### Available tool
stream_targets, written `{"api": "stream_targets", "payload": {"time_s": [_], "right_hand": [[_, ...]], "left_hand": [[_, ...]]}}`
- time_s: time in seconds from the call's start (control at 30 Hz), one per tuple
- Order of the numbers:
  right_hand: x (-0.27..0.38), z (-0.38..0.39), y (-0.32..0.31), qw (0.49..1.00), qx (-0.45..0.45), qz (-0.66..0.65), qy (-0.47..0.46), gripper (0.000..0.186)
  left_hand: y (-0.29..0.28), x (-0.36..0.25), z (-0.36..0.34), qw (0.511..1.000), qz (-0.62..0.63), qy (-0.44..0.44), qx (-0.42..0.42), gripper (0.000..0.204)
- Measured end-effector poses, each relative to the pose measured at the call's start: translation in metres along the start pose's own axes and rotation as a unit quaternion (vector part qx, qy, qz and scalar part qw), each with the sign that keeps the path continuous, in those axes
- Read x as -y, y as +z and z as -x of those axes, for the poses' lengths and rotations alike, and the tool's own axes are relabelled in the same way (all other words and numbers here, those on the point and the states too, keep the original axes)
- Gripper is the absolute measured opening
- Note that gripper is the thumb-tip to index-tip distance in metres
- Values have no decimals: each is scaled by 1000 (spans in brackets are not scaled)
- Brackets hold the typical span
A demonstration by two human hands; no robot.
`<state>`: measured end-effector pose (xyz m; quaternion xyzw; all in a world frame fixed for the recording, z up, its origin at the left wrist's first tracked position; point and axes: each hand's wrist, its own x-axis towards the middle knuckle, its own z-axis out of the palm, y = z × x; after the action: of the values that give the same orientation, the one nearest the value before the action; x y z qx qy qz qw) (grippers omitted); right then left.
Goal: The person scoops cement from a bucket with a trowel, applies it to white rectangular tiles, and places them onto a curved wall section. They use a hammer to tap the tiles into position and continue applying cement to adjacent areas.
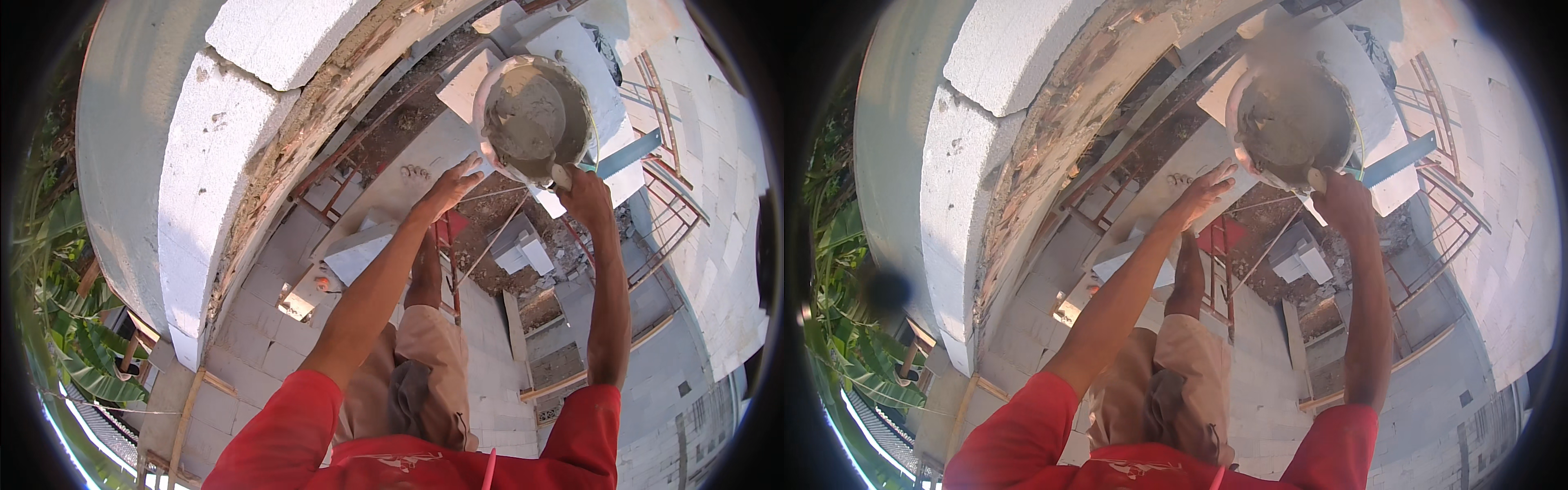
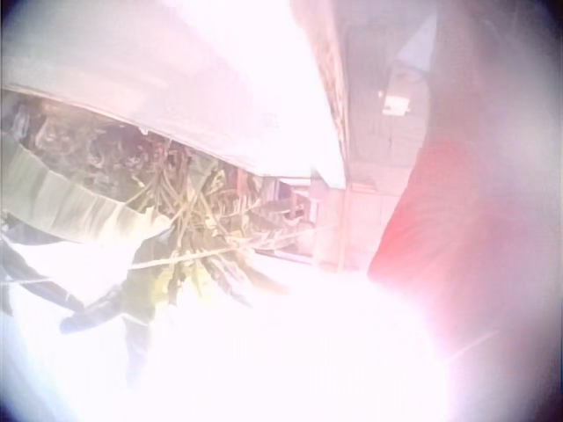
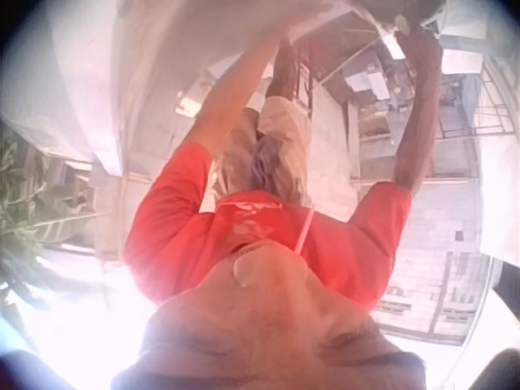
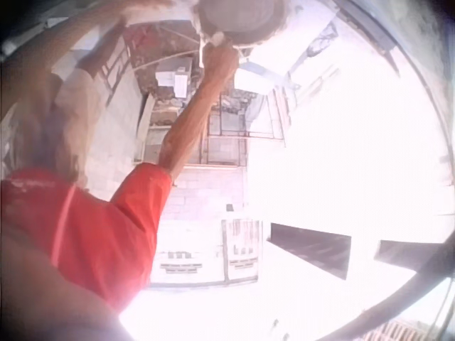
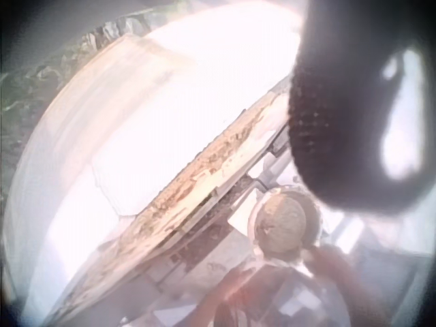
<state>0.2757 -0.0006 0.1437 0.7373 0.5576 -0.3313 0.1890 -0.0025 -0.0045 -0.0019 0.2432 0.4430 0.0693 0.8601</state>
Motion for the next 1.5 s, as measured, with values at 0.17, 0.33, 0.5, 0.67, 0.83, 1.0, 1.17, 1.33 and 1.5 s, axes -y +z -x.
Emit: {"api": "stream_targets", "payload": {"time_s": [0.17, 0.33, 0.5, 0.67, 0.83, 1.0, 1.17, 1.33, 1.5], "right_hand": [[-8, -2, -7, 998, 6, -47, 50, 44], [-14, -5, 27, 998, 48, 8, 47, 54], [-6, 22, 43, 991, -45, -39, 123, 63], [0, 57, 89, 961, -242, -38, 125, 65], [98, 73, 138, 915, -290, -251, 123, 44], [215, 27, 325, 932, 39, -328, -149, 65], [247, -27, 490, 937, 191, -34, -290, 94], [285, -68, 542, 891, 376, 5, -256, 94], [318, -53, 502, 857, 412, 11, -310, 94]], "left_hand": [[-98, -2, 49, 986, -138, -59, -71, 73], [-200, 80, 125, 954, -136, -156, -216, 57], [-266, 189, 222, 914, -90, -239, -316, 45], [-291, 279, 287, 884, -66, -310, -344, 44], [-289, 323, 304, 860, -16, -348, -373, 47], [-298, 367, 285, 825, 49, -346, -444, 57], [-310, 411, 267, 799, 134, -346, -473, 72], [-334, 434, 240, 786, 245, -270, -499, 75], [-372, 456, 254, 793, 262, -247, -491, 76]]}}
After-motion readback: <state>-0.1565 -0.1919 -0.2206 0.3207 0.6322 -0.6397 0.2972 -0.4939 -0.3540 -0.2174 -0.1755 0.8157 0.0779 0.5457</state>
